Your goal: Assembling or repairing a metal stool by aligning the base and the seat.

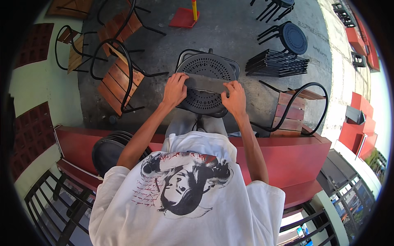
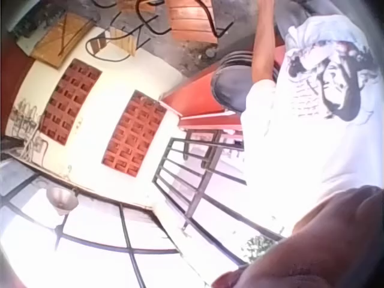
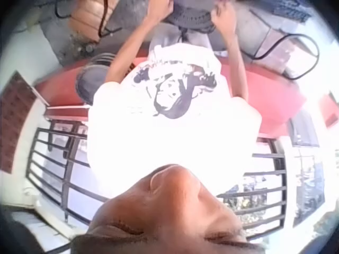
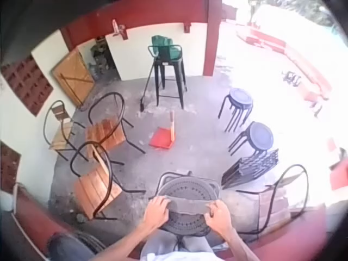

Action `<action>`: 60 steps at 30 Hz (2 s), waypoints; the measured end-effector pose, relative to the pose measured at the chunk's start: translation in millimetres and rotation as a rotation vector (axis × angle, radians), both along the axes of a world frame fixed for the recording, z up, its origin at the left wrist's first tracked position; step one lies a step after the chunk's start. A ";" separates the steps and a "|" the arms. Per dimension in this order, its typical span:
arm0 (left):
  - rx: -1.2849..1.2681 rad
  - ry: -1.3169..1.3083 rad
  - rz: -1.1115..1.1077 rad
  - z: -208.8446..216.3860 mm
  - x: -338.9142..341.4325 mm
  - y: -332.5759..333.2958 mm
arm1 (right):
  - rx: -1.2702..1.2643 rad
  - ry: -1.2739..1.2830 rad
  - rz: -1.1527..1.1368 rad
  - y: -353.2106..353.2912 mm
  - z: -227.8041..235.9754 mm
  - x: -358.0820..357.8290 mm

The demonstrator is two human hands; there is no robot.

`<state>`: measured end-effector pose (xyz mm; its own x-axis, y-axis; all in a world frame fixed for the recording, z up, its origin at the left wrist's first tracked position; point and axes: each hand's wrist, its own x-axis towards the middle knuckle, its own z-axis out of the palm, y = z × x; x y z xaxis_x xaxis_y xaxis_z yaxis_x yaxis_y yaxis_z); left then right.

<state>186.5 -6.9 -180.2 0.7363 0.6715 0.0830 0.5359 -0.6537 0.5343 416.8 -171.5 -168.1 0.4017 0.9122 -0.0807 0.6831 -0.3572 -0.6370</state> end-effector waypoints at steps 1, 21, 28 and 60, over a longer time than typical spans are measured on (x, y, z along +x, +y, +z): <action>0.018 -0.043 -0.017 -3.1 7.3 -7.6 | -0.001 0.003 0.001 6.8 -3.3 -12.7; -0.058 0.213 0.145 -39.9 21.9 -40.6 | -0.129 -0.303 -0.093 13.2 -48.4 -57.0; 0.023 0.035 0.173 -11.2 34.8 -16.1 | 0.009 -0.265 -0.222 6.7 -53.1 -45.2; -0.583 -0.470 0.852 28.5 54.7 -4.1 | 0.486 0.483 -0.672 50.1 -10.7 -28.6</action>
<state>241.2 -11.0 -151.6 -0.0009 0.9659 -0.2589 0.3535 0.2425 0.9035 388.2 -121.4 -178.8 0.8757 0.4806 -0.0476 0.0570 -0.2008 -0.9780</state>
